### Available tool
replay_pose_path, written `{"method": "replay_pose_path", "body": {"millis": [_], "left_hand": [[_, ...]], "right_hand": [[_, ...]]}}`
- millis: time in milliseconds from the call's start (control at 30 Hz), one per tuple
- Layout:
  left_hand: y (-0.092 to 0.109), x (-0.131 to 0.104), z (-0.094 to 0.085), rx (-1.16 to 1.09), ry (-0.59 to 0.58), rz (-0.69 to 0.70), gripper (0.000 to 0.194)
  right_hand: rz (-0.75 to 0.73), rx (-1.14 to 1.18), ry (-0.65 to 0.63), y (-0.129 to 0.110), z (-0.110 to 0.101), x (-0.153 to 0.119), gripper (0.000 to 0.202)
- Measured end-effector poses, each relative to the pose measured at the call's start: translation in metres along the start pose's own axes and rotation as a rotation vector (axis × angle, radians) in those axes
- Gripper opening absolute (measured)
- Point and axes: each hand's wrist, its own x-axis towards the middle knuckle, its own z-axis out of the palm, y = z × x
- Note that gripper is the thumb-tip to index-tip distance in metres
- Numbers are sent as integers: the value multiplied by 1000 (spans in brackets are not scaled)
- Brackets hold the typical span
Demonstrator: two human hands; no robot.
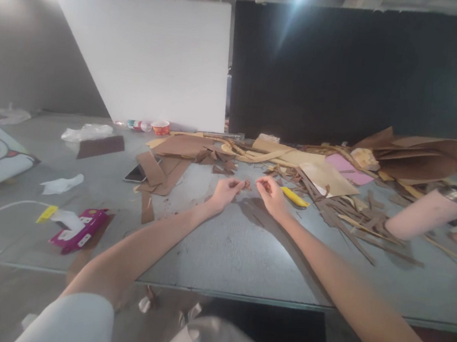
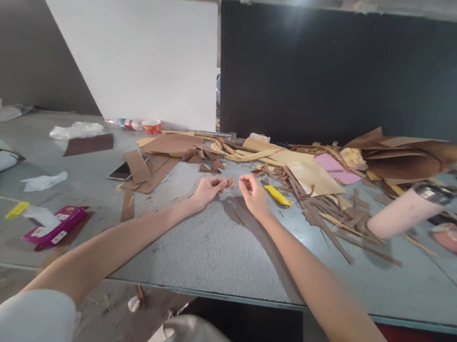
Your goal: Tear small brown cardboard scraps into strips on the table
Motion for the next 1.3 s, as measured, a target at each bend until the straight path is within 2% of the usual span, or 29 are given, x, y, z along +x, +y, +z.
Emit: {"method": "replay_pose_path", "body": {"millis": [267,567,867,1133,1300], "left_hand": [[5,-5,-1,72,-48,43,53],[7,-6,-1,121,-85,60,51],[5,-5,1,134,-69,59,51],[4,-3,-4,111,-98,0,57],[2,-2,-3,75,-67,2,59]], "right_hand": [[-4,-32,-72,-11,9,-3,33],[-10,-24,-52,-7,10,-2,36],[37,-10,-23,-6,9,-1,35],[-7,22,-34,-11,7,-1,37],[-20,18,-31,-12,10,-2,36]]}}
